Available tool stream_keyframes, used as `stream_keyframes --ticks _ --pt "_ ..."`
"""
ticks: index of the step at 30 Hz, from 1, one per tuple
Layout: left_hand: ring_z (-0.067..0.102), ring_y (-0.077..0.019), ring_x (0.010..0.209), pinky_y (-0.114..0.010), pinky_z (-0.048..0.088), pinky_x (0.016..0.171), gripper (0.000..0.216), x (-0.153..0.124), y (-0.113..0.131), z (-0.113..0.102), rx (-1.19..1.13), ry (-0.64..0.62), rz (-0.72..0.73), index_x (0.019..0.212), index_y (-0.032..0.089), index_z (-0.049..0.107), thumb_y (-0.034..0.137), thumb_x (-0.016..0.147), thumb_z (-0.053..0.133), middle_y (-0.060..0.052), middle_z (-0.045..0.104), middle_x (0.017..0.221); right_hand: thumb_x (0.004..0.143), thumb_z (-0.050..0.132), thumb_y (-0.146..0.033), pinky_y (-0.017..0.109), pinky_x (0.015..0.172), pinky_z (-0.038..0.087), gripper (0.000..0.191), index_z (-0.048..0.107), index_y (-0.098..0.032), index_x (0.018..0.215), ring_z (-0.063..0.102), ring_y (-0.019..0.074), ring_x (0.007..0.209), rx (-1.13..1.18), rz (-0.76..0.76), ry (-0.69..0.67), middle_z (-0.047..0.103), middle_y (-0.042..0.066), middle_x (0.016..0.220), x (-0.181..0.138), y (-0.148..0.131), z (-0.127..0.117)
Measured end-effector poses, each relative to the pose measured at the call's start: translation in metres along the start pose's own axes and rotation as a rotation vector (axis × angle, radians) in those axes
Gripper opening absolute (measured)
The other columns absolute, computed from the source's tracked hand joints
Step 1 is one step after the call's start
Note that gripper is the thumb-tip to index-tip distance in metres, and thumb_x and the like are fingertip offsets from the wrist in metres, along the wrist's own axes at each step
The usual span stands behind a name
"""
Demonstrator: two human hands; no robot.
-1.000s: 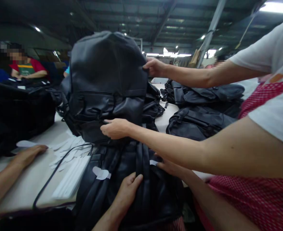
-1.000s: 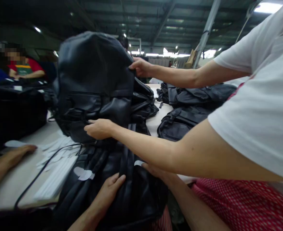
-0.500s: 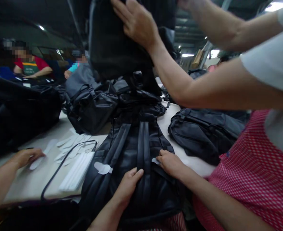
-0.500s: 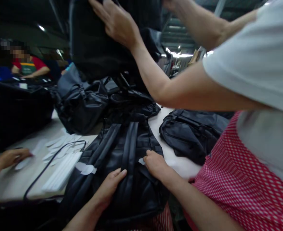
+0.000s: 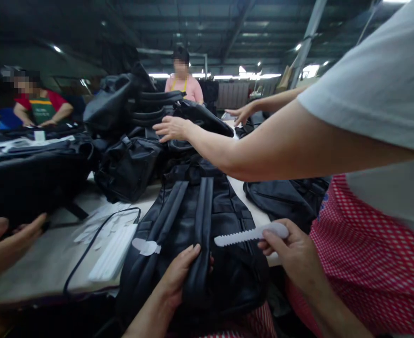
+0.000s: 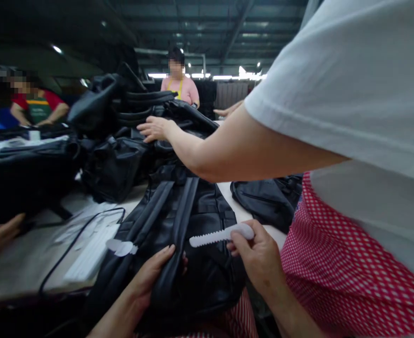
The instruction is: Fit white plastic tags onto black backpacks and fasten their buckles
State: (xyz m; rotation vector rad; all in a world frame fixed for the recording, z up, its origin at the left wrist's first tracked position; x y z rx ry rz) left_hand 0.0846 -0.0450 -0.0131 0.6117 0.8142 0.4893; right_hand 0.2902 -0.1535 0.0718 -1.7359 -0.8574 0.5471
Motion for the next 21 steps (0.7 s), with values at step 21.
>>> stream_keyframes --ticks 21 --pt "0.065 -0.0174 0.064 -0.028 0.049 0.067 0.026 -0.012 0.000 0.021 0.193 0.025 0.063 0.090 0.012 0.065 0.034 0.076 0.062 -0.008 0.071 0.076 0.075 0.057 -0.034 0.030 0.072 0.050 0.029 0.056 -0.018 0.099 0.061 0.0207 0.094 1.039 0.476 -0.171 0.066 0.006 0.099 -0.040 0.054 0.115"
Point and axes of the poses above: each hand's wrist, its own x-axis towards the middle knuckle, its own z-axis out of the palm, y = z × x, the point moved 1 cm from there along x, towards the middle knuckle
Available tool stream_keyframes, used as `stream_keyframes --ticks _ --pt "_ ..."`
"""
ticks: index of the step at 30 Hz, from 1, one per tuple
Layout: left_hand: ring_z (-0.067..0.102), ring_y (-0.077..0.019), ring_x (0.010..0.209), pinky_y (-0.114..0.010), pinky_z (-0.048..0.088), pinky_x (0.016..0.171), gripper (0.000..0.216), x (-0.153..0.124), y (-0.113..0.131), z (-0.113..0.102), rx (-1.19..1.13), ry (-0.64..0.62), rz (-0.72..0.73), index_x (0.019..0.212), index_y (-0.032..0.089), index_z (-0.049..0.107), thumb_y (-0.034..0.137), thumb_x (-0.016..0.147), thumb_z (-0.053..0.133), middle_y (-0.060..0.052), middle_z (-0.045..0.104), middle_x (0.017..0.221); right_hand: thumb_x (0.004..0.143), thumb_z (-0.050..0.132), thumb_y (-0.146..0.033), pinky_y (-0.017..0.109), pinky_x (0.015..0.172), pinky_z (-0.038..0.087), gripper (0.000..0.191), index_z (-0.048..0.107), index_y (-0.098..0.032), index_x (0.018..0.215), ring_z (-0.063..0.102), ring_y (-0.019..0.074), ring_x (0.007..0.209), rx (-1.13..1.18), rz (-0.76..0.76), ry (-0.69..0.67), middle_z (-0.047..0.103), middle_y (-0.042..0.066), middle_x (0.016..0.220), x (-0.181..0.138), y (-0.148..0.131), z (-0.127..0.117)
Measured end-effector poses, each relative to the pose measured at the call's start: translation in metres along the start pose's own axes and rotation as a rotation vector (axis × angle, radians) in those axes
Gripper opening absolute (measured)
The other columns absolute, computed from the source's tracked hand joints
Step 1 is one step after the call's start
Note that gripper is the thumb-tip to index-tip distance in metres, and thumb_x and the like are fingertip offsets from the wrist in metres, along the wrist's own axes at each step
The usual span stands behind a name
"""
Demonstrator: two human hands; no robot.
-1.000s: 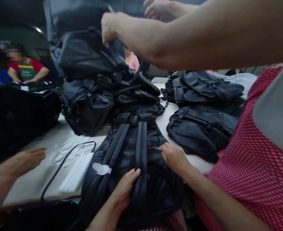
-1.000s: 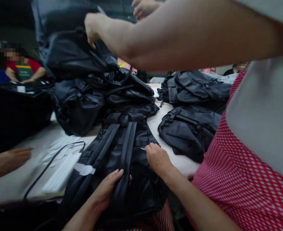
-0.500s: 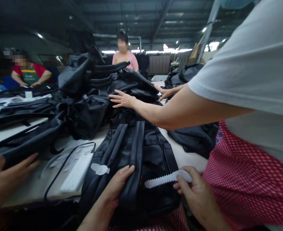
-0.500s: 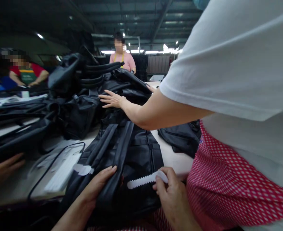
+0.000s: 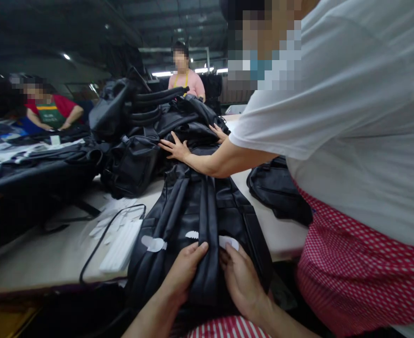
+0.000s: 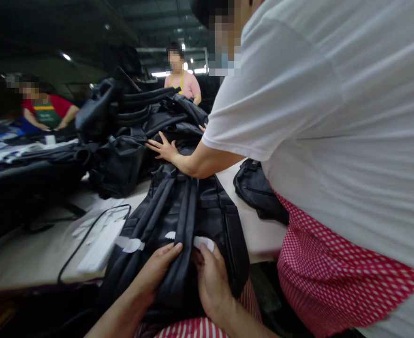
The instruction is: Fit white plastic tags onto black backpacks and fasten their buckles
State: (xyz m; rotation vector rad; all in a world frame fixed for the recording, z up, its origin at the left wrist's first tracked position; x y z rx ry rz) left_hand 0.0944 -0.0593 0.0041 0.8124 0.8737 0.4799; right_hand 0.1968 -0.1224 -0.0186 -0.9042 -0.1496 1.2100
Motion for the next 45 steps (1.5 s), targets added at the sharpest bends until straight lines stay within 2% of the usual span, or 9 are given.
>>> stream_keyframes --ticks 5,12,16,20,23,29,36,41,45 --pt "0.060 -0.0124 0.052 -0.024 0.046 0.061 0.022 0.006 -0.005 -0.006 -0.032 0.018 -0.074 0.077 0.010 0.065 0.032 0.073 0.065 -0.007 0.069 0.068 0.070 0.060 -0.032 0.030 0.068 0.049 0.023 0.057 -0.019 0.089 0.063 0.0205 0.087 0.025 0.105 0.019 0.068 0.004 0.085 0.011 0.004 -0.004" --pt "0.058 -0.0118 0.050 -0.022 0.045 0.056 0.022 0.009 -0.014 -0.001 -0.125 0.077 -0.062 0.080 0.012 0.062 0.033 0.073 0.065 -0.004 0.067 0.061 0.069 0.059 -0.031 0.029 0.070 0.049 0.020 0.058 -0.018 0.084 0.063 0.0176 0.078 -0.112 0.125 0.021 0.065 0.002 0.082 0.016 -0.005 -0.004" --pt "0.062 -0.0145 0.061 -0.025 0.047 0.064 0.027 0.013 -0.018 -0.005 -0.044 0.119 0.022 0.085 0.013 0.063 0.037 0.072 0.066 -0.006 0.069 0.073 0.074 0.057 -0.034 0.026 0.067 0.050 0.021 0.060 -0.017 0.086 0.060 0.0166 0.082 -0.420 0.021 0.000 0.064 0.003 0.086 0.011 -0.018 -0.006" --pt "0.064 -0.0197 0.074 -0.028 0.048 0.069 0.032 0.016 -0.015 -0.006 0.045 0.129 0.087 0.086 0.013 0.062 0.040 0.069 0.067 -0.007 0.070 0.081 0.077 0.052 -0.036 0.023 0.050 0.045 0.026 0.062 -0.017 0.093 0.059 0.0148 0.063 -0.816 -0.107 -0.006 0.063 0.001 0.072 0.013 -0.024 -0.013" --pt "0.063 -0.0193 0.071 -0.028 0.047 0.067 0.031 0.018 -0.012 -0.005 0.114 0.153 0.127 0.083 0.013 0.061 0.040 0.069 0.067 -0.005 0.069 0.076 0.079 0.049 -0.037 0.023 0.048 0.044 0.030 0.061 -0.017 0.098 0.057 0.0126 0.054 -0.909 -0.177 -0.019 0.061 0.000 0.068 0.018 -0.027 -0.016" --pt "0.060 -0.0174 0.066 -0.026 0.045 0.061 0.029 0.021 -0.011 -0.008 0.269 0.206 0.218 0.077 0.012 0.062 0.040 0.070 0.065 -0.004 0.065 0.069 0.079 0.048 -0.034 0.026 0.056 0.047 0.034 0.058 -0.016 0.107 0.060 0.0144 0.060 -1.020 -0.205 -0.050 0.063 0.002 0.076 0.023 -0.038 -0.013" --pt "0.063 -0.0189 0.072 -0.027 0.048 0.067 0.029 0.020 -0.008 -0.006 0.167 0.183 0.206 0.082 0.012 0.063 0.038 0.069 0.066 -0.006 0.069 0.078 0.080 0.044 -0.022 0.033 0.087 0.042 0.037 0.054 -0.020 0.116 0.057 0.0206 0.099 -1.501 -0.396 -0.242 0.061 0.007 0.112 0.018 -0.060 0.000" --pt "0.064 -0.0183 0.068 -0.030 0.049 0.070 0.029 0.019 -0.007 -0.008 0.094 0.148 0.175 0.085 0.012 0.064 0.037 0.070 0.066 -0.006 0.070 0.079 0.080 0.044 -0.022 0.030 0.078 0.045 0.038 0.054 -0.022 0.116 0.060 0.0192 0.089 -1.553 -0.328 -0.256 0.065 0.004 0.097 0.020 -0.065 -0.005" --pt "0.065 -0.0205 0.077 -0.032 0.049 0.075 0.031 0.021 -0.009 -0.011 0.062 0.107 0.159 0.093 0.013 0.063 0.037 0.073 0.064 -0.006 0.070 0.084 0.084 0.040 -0.026 0.029 0.076 0.045 0.034 0.055 -0.019 0.114 0.062 0.0179 0.082 -1.513 -0.394 -0.206 0.066 0.003 0.085 0.026 -0.080 -0.009"
Point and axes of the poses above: each hand's wrist, its own x-axis towards the middle knuckle, its own z-axis out of the palm, y = z × x, the point moved 1 cm from there along x, towards the middle knuckle
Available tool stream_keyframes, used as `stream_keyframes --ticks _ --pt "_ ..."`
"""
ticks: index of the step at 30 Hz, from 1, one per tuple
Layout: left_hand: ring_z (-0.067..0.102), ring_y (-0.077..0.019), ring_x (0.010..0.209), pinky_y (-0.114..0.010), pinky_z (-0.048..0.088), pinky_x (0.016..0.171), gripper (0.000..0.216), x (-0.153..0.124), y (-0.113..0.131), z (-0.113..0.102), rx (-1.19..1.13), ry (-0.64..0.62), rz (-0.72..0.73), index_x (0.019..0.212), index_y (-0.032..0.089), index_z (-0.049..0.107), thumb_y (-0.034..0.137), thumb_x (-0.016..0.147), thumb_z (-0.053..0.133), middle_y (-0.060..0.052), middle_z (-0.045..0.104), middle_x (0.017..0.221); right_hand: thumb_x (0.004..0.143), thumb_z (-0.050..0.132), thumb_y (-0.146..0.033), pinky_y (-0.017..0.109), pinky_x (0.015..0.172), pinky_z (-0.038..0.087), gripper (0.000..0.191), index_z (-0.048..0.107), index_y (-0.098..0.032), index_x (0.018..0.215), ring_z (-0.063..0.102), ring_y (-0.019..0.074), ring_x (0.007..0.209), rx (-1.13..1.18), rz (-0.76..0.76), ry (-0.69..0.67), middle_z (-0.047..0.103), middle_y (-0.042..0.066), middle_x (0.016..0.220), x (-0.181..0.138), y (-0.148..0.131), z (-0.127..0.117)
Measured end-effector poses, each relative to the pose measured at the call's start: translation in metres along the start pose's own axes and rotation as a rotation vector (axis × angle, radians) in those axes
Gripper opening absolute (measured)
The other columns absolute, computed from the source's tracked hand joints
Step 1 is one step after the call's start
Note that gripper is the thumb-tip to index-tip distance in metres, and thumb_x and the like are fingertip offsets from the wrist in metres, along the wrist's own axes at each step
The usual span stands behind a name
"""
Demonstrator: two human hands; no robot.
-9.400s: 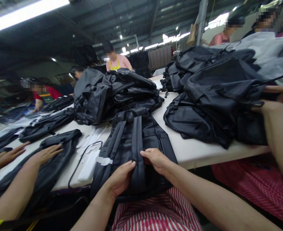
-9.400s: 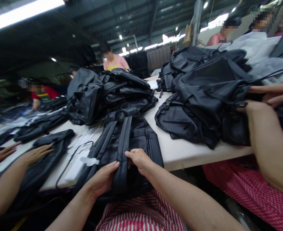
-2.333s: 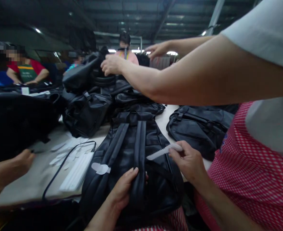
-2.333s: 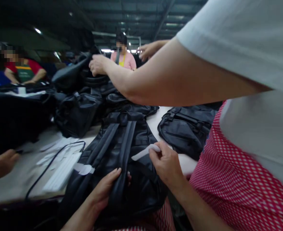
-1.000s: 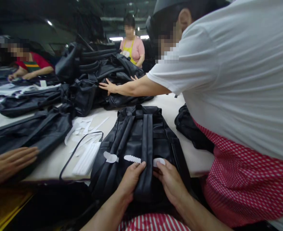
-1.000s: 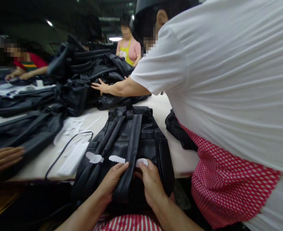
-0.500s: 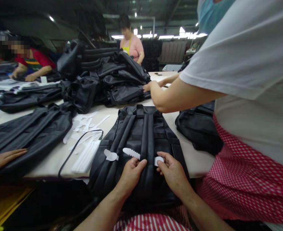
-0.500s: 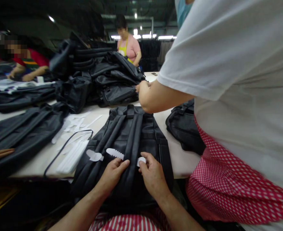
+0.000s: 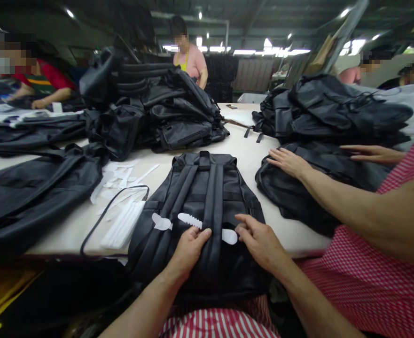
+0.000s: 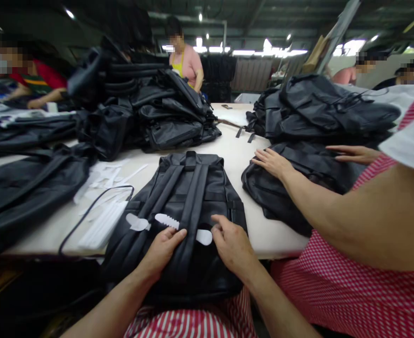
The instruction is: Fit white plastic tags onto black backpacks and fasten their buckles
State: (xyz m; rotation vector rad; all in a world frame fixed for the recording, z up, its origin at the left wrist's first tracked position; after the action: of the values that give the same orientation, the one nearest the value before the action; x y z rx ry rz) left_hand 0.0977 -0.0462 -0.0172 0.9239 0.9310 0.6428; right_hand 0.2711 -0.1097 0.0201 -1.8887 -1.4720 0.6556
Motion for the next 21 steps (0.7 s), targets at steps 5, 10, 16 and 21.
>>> stream_keyframes --ticks 5,10,16,21 --pt "0.065 -0.0218 0.082 -0.033 0.048 0.079 0.030 0.002 -0.001 -0.001 -0.028 -0.008 -0.017 0.093 0.014 0.062 0.035 0.073 0.064 -0.007 0.071 0.086 0.084 0.040 -0.023 0.030 0.084 0.043 0.029 0.059 -0.020 0.106 0.060 0.0179 0.094 -0.103 -0.135 0.099 0.065 0.004 0.098 0.016 -0.010 -0.018" --pt "0.065 -0.0207 0.079 -0.031 0.049 0.074 0.029 0.001 0.000 -0.005 -0.032 -0.023 -0.016 0.094 0.015 0.062 0.036 0.075 0.062 -0.006 0.071 0.087 0.076 0.039 -0.005 0.028 0.089 0.040 0.036 0.059 -0.020 0.102 0.054 0.0152 0.099 -0.254 -0.294 -0.061 0.061 0.003 0.104 0.013 -0.013 -0.016" --pt "0.063 -0.0147 0.061 -0.024 0.048 0.059 0.024 0.002 -0.002 -0.008 -0.059 0.016 -0.068 0.083 0.014 0.061 0.035 0.072 0.065 -0.004 0.070 0.074 0.069 0.052 -0.009 0.034 0.093 0.036 0.043 0.052 -0.021 0.111 0.043 0.0210 0.113 -0.325 -0.285 -0.172 0.049 0.007 0.122 -0.005 -0.002 -0.016" --pt "0.061 -0.0124 0.053 -0.020 0.046 0.052 0.022 -0.002 -0.004 0.000 -0.206 0.024 -0.135 0.077 0.013 0.057 0.034 0.074 0.063 -0.005 0.067 0.062 0.079 0.053 -0.046 0.033 0.074 0.041 0.027 0.058 -0.020 0.073 0.055 0.0211 0.080 -0.323 -0.069 -0.037 0.060 0.005 0.081 -0.022 -0.009 -0.006"
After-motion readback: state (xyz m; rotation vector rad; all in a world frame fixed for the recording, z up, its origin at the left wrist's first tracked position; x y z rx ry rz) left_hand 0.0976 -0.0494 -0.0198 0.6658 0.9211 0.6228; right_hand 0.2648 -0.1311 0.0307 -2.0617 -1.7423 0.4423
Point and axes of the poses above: each hand's wrist, its own x-axis towards the middle knuckle, its own z-axis out of the palm, y = z × x, the point moved 1 cm from there along x, towards the middle knuckle
